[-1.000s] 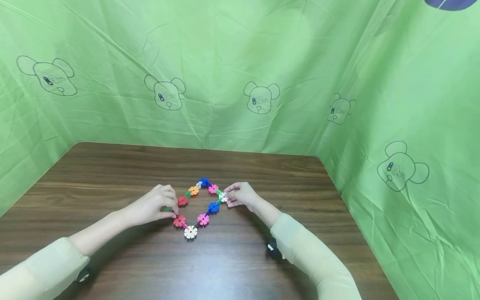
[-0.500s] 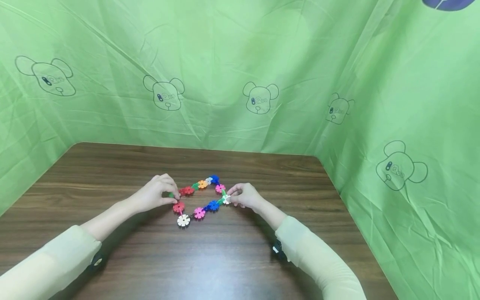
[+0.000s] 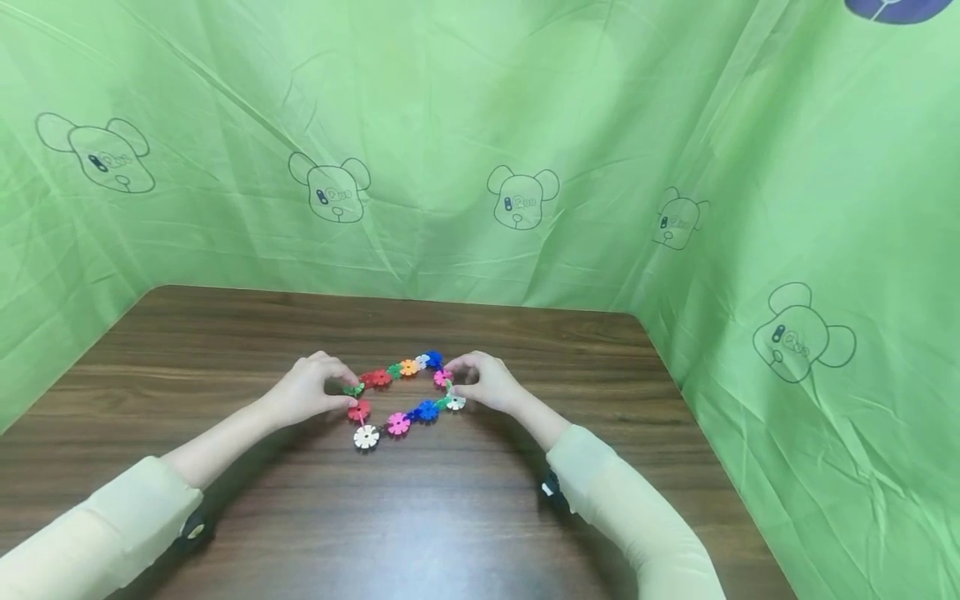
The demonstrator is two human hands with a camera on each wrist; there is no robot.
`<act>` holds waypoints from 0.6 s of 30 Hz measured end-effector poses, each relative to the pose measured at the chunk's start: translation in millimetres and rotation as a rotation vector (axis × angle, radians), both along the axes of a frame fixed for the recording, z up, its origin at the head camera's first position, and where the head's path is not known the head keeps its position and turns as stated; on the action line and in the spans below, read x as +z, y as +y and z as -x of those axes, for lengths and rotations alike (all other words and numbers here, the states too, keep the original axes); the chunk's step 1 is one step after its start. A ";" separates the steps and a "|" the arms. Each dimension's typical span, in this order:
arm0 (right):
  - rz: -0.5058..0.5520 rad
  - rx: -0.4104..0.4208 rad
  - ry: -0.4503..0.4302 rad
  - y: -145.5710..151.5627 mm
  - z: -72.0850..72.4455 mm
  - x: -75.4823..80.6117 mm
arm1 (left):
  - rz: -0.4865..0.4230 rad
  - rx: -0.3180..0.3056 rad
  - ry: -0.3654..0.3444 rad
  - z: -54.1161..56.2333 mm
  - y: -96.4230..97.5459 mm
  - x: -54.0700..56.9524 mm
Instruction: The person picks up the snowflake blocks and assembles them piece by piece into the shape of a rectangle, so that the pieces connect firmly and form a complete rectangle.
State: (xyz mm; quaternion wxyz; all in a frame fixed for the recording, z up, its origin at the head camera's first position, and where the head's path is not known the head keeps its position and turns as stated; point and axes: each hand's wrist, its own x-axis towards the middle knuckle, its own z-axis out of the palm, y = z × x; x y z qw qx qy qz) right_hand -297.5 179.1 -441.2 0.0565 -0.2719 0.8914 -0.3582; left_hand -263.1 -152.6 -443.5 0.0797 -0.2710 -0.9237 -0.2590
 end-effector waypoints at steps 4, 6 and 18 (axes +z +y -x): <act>-0.042 0.070 0.019 -1.5 4.5 -2.1 | 0.004 0.006 -0.001 2.6 1.0 -1.3; -0.040 0.066 0.025 -2.2 4.3 -2.3 | 0.002 0.011 0.005 5.3 2.2 -0.9; -0.087 -0.006 0.093 -1.9 -6.7 -0.4 | -0.006 0.013 -0.007 31.0 11.4 1.1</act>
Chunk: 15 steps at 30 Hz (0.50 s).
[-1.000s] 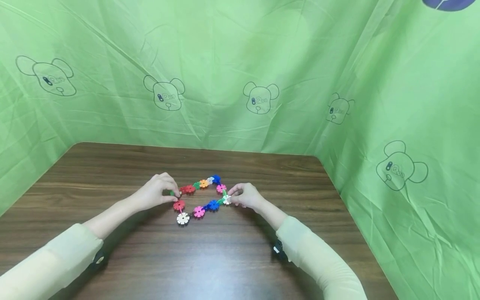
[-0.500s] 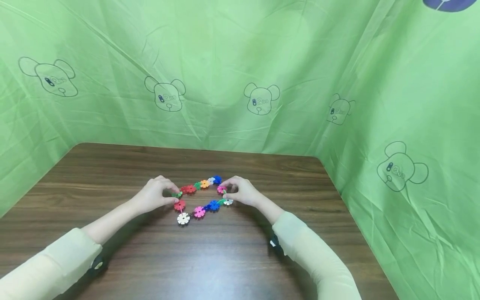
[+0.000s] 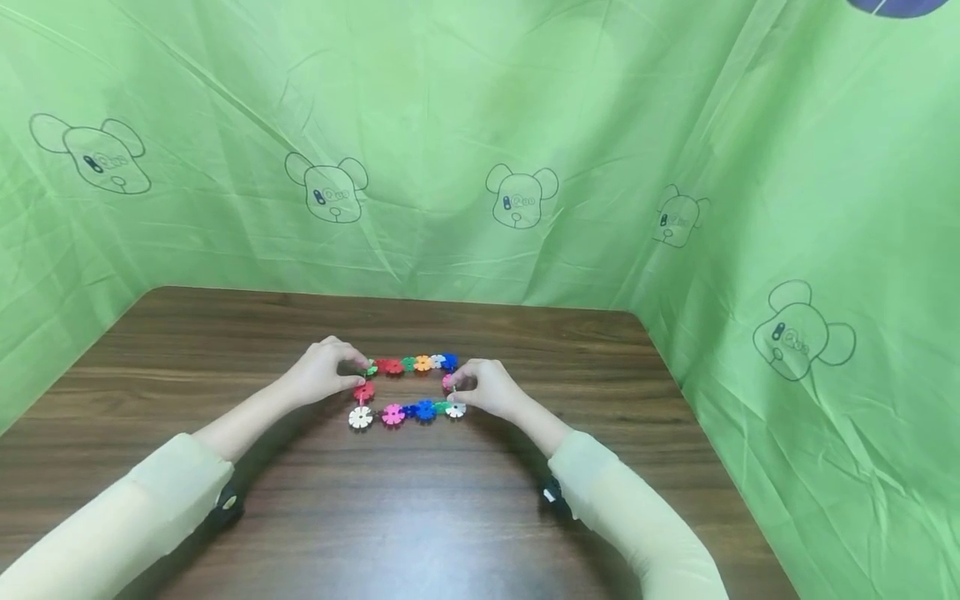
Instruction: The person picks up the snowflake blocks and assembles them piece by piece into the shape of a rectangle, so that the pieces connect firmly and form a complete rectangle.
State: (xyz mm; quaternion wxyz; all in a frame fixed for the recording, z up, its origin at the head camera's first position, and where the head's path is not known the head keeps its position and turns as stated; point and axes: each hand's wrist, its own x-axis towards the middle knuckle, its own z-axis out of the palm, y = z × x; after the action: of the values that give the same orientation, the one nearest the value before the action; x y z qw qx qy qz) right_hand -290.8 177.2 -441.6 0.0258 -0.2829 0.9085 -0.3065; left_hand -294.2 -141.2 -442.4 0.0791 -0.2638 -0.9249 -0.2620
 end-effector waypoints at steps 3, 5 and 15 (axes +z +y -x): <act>-0.007 0.008 0.022 2.9 -0.8 0.3 | -0.004 -0.003 -0.004 6.2 3.6 -0.7; -0.005 0.017 0.027 4.3 -1.6 0.8 | -0.006 -0.004 -0.003 9.6 5.4 -1.5; -0.024 0.036 0.031 4.8 -3.0 5.7 | -0.021 -0.003 -0.024 13.2 8.2 0.6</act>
State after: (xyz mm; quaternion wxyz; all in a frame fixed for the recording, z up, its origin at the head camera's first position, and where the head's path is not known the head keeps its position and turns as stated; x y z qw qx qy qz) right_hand -287.8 182.0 -435.9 0.0204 -0.3037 0.9071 -0.2906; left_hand -307.4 -133.0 -441.8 0.0703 -0.2612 -0.9226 -0.2751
